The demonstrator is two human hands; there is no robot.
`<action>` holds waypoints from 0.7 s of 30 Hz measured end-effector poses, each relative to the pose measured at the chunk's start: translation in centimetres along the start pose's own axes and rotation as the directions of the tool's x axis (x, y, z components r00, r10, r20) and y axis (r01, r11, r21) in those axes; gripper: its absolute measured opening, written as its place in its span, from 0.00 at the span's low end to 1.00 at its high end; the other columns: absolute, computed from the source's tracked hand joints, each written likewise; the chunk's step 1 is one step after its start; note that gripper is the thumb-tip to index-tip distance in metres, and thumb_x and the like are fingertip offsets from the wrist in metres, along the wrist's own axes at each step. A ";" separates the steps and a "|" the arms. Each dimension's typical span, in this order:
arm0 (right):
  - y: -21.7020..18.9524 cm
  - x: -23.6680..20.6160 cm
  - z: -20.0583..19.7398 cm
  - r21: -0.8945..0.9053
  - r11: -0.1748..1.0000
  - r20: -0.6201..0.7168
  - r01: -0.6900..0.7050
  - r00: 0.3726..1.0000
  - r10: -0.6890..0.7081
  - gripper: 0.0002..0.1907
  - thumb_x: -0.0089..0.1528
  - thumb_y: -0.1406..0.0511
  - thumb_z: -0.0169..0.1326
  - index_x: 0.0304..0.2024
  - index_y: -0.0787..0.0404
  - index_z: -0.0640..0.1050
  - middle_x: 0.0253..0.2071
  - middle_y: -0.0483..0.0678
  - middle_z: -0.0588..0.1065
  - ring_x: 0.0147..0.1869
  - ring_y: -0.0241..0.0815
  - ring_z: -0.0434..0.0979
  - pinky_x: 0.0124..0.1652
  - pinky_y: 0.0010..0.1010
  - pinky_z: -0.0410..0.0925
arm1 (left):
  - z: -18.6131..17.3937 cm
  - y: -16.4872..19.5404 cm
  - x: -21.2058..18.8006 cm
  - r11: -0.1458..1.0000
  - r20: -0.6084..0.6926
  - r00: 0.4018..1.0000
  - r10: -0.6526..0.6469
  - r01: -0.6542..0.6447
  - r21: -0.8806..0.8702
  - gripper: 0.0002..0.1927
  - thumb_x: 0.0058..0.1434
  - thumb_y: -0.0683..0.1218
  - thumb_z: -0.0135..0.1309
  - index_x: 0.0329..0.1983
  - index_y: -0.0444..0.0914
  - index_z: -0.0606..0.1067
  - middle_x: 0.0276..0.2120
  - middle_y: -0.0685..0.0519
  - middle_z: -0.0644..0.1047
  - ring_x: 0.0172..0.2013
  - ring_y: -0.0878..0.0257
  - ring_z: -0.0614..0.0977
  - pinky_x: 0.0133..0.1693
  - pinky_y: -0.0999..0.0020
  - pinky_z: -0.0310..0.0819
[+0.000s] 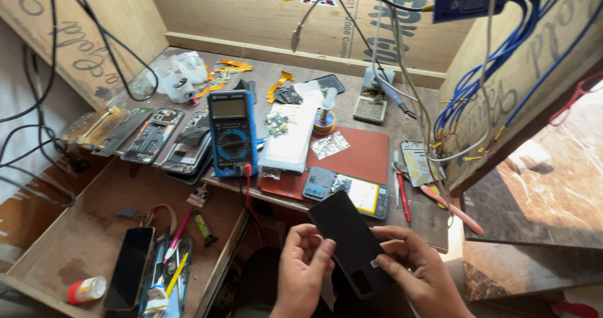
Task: The person tests a disassembled smartphone battery by touching multimeter probe tips to the battery terminals on the workbench, repositioning the phone and probes several times. They then pick up the phone's back cover, apply adhesive from a tube along its edge, and press the cover onto the phone body.
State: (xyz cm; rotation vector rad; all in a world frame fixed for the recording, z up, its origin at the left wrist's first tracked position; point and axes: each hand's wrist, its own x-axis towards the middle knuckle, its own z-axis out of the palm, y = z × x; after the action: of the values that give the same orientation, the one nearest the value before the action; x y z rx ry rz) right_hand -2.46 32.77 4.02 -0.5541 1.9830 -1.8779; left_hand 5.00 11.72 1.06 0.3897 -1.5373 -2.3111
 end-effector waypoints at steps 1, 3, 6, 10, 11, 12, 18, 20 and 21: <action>-0.1 -0.1 0.1 0.051 0.999 0.024 -0.006 1.000 0.005 0.23 0.61 0.75 0.56 0.59 0.62 0.74 0.38 0.51 0.80 0.43 0.34 0.79 0.44 0.26 0.70 | 0.0 0.2 0.2 1.000 -0.012 1.000 0.025 -0.025 -0.015 0.11 0.62 0.44 0.58 0.45 0.37 0.71 0.29 0.57 0.75 0.26 0.71 0.75 0.28 0.76 0.70; -0.5 0.0 0.1 0.065 0.998 0.039 0.009 0.999 -0.011 0.22 0.61 0.75 0.54 0.58 0.62 0.75 0.39 0.51 0.82 0.44 0.34 0.80 0.45 0.26 0.71 | -0.2 0.8 0.8 0.998 0.003 0.998 0.068 -0.068 0.019 0.08 0.65 0.45 0.57 0.40 0.36 0.73 0.27 0.56 0.75 0.26 0.70 0.75 0.28 0.76 0.70; -0.9 0.1 -0.2 -0.065 0.994 -0.019 0.091 0.996 -0.092 0.20 0.61 0.74 0.56 0.57 0.62 0.77 0.39 0.48 0.82 0.43 0.33 0.80 0.44 0.26 0.72 | -0.1 1.7 1.5 0.993 0.080 0.992 0.098 -0.102 0.055 0.09 0.68 0.45 0.54 0.36 0.34 0.73 0.26 0.56 0.76 0.27 0.70 0.76 0.31 0.75 0.71; -1.3 1.0 -1.5 -0.157 0.974 -0.216 0.164 0.956 -0.196 0.17 0.61 0.72 0.61 0.52 0.63 0.78 0.39 0.46 0.80 0.42 0.32 0.78 0.43 0.25 0.72 | 0.3 1.3 1.6 0.942 0.195 0.968 0.160 -0.209 0.264 0.10 0.67 0.43 0.53 0.44 0.31 0.79 0.28 0.53 0.78 0.30 0.70 0.77 0.34 0.72 0.73; -1.5 1.2 -2.0 -0.143 0.975 -0.272 0.168 0.941 -0.202 0.16 0.60 0.71 0.62 0.51 0.63 0.78 0.39 0.46 0.79 0.41 0.31 0.77 0.42 0.24 0.72 | 0.3 0.7 1.6 0.918 0.225 0.952 0.208 -0.270 0.290 0.12 0.65 0.42 0.53 0.48 0.31 0.78 0.32 0.52 0.81 0.34 0.69 0.79 0.38 0.72 0.74; -1.7 1.4 -2.4 -0.103 0.979 -0.295 0.177 0.934 -0.200 0.17 0.60 0.71 0.63 0.52 0.62 0.77 0.37 0.46 0.77 0.39 0.31 0.76 0.40 0.24 0.71 | 0.2 -0.2 1.6 0.892 0.259 0.932 0.255 -0.330 0.310 0.15 0.63 0.42 0.54 0.51 0.30 0.77 0.36 0.51 0.83 0.38 0.69 0.82 0.42 0.72 0.76; -3.1 1.3 -3.9 0.047 0.963 -0.382 0.267 0.895 -0.229 0.20 0.59 0.72 0.65 0.52 0.61 0.73 0.31 0.46 0.78 0.35 0.30 0.79 0.32 0.21 0.70 | -1.2 -8.0 5.1 0.728 0.402 0.859 0.318 -0.493 0.476 0.21 0.60 0.41 0.56 0.56 0.30 0.77 0.44 0.48 0.85 0.45 0.65 0.84 0.49 0.68 0.76; -3.5 0.9 -3.5 0.201 0.948 -0.418 0.245 0.897 -0.143 0.20 0.58 0.72 0.65 0.50 0.60 0.72 0.32 0.44 0.77 0.36 0.29 0.78 0.32 0.24 0.73 | -0.9 -10.8 5.5 0.734 0.364 0.895 0.256 -0.426 0.530 0.20 0.60 0.41 0.56 0.56 0.30 0.77 0.43 0.47 0.85 0.44 0.65 0.84 0.48 0.68 0.76; -3.6 0.9 -3.4 0.279 0.930 -0.425 0.239 0.899 -0.103 0.20 0.58 0.72 0.64 0.50 0.60 0.71 0.33 0.43 0.76 0.37 0.29 0.78 0.33 0.25 0.74 | -0.1 -12.1 5.9 0.739 0.349 0.909 0.230 -0.396 0.545 0.20 0.60 0.41 0.56 0.56 0.30 0.77 0.43 0.47 0.85 0.44 0.65 0.84 0.48 0.67 0.75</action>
State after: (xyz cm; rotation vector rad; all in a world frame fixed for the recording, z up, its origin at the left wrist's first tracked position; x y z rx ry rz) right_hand -4.78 35.09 7.80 -0.2663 1.8323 -2.5418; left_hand -1.83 13.46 -10.41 -0.0490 -2.2716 -1.6043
